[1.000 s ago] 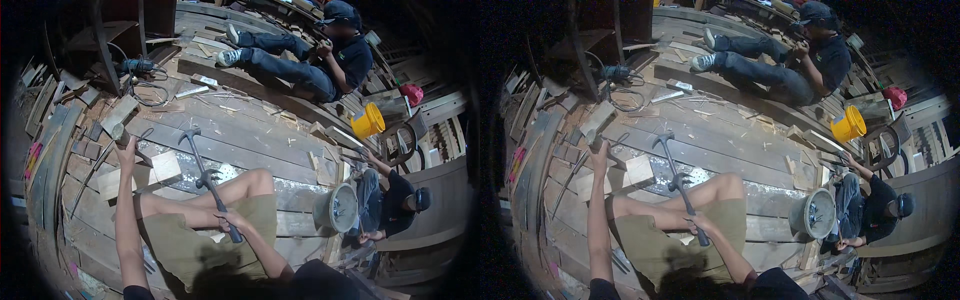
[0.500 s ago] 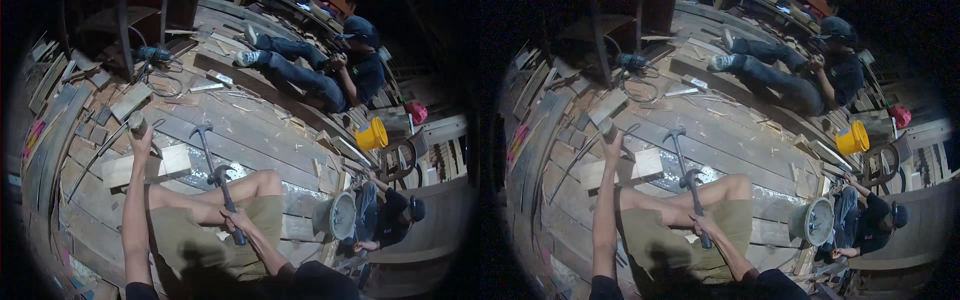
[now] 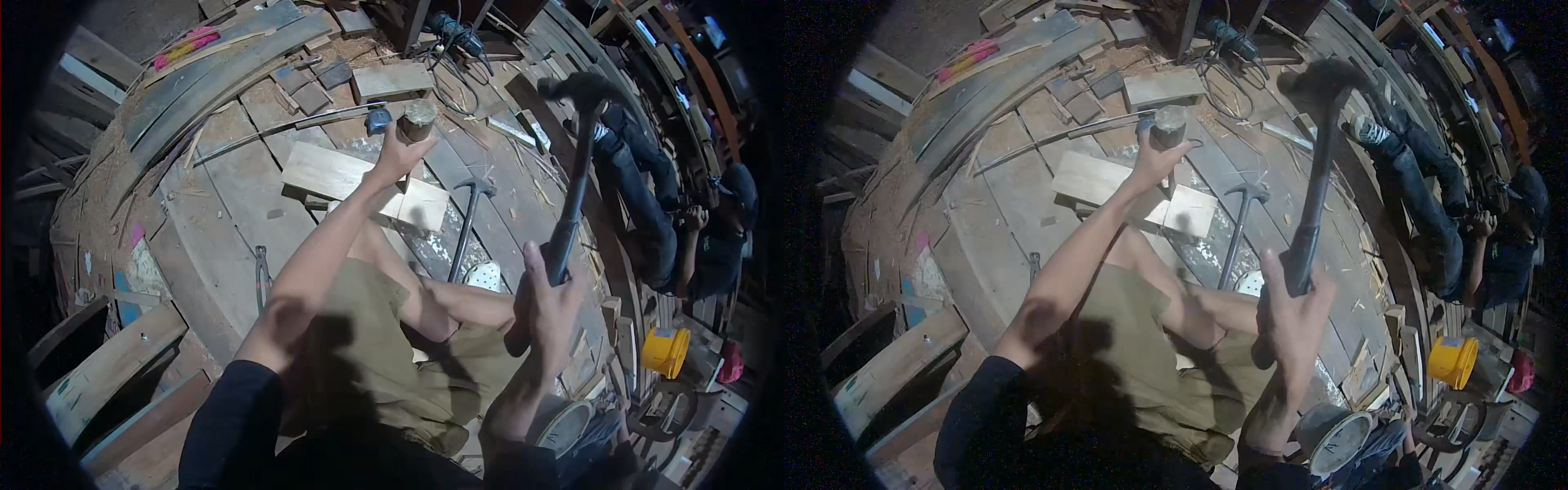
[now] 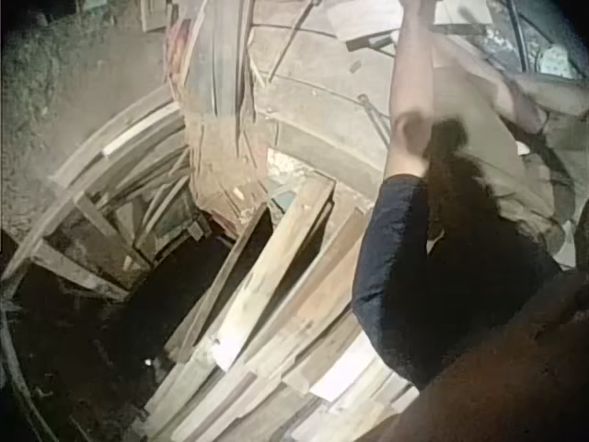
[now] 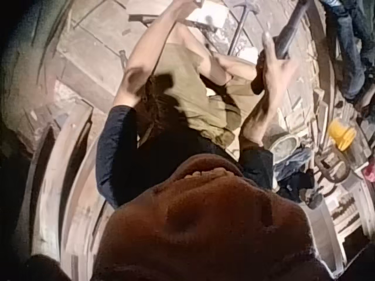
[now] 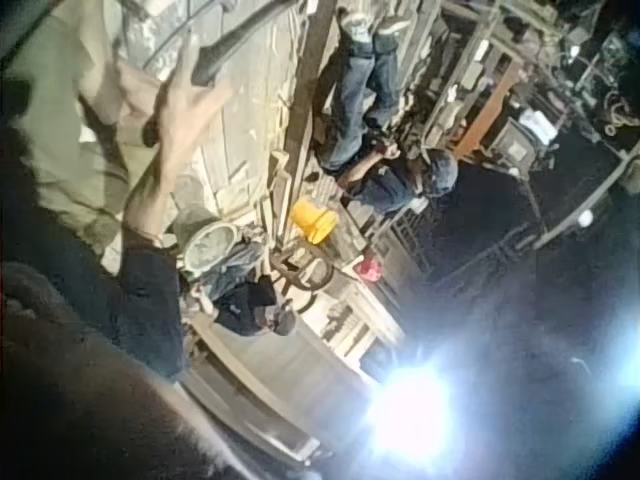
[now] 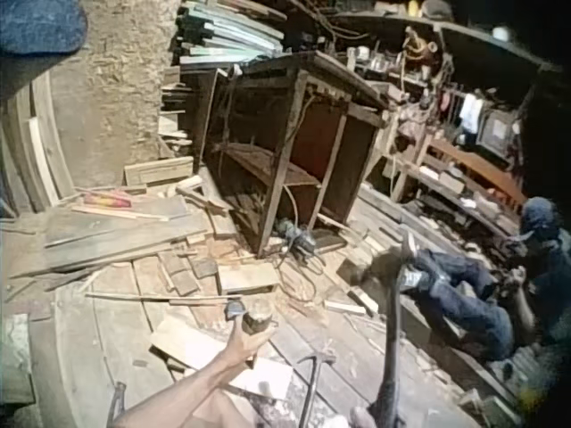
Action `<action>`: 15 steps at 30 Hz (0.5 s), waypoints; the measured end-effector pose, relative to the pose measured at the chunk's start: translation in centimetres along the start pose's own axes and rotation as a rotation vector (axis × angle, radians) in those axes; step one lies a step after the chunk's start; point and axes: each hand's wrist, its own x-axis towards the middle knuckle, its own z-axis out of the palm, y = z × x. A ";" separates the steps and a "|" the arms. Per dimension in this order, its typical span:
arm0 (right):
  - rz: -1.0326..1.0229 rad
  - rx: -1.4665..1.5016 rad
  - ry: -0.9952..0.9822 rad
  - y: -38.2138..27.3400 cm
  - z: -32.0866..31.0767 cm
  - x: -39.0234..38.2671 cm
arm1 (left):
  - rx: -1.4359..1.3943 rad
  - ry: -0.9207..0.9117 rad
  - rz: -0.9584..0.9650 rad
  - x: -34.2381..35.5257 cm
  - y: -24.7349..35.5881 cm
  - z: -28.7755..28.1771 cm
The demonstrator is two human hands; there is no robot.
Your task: Using a hammer and a chisel to carve or shape a block of wood while sitting on a workshop floor.
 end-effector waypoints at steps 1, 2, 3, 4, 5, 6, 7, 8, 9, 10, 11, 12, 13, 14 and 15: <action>-0.046 -0.043 0.040 -0.8 0.2 0.2 | -0.025 0.025 0.005 -0.1 0.0 0.1; -0.141 -0.130 0.081 -1.3 0.6 0.6 | -0.031 0.013 -0.058 -0.1 0.0 0.1; -0.249 -0.144 0.066 -1.7 0.7 0.7 | -0.046 0.037 0.005 -0.2 0.0 0.2; -0.194 -0.115 0.018 -1.6 1.3 1.1 | -0.045 0.013 -0.014 -0.3 0.0 0.2; -0.240 -0.072 -0.055 -1.4 1.6 1.5 | -0.057 -0.015 -0.030 -0.4 0.1 0.3; -0.204 -0.030 -0.147 -1.0 2.2 2.3 | 0.013 -0.067 -0.047 -0.3 0.2 0.2; -0.183 -0.032 -0.199 -0.3 2.9 3.0 | 0.017 -0.083 -0.043 -0.5 0.3 0.3; -0.187 -0.163 -0.235 0.3 3.4 3.9 | 0.096 -0.105 -0.015 -0.6 0.4 0.3; -0.190 -0.315 -0.257 1.0 3.8 4.6 | 0.174 -0.124 0.017 -0.5 0.5 0.4; -0.200 -0.372 -0.304 1.7 4.3 5.1 | -0.004 0.013 0.155 -0.7 0.7 1.0; -0.114 -0.505 -0.307 2.3 4.7 5.4 | -0.041 -0.003 0.241 -0.5 0.8 0.7; -0.054 -0.427 -0.328 2.8 4.9 5.4 | -0.036 -0.008 0.159 -0.6 0.9 1.0; -0.136 -0.382 -0.348 3.0 4.8 5.3 | 0.114 -0.160 0.029 -0.3 1.0 0.4; -0.048 -0.270 -0.377 3.2 4.6 5.1 | 0.114 -0.157 0.031 -0.1 1.0 0.5; 0.081 -0.187 -0.385 3.2 4.4 4.7 | 0.114 -0.167 0.042 -0.2 0.9 0.5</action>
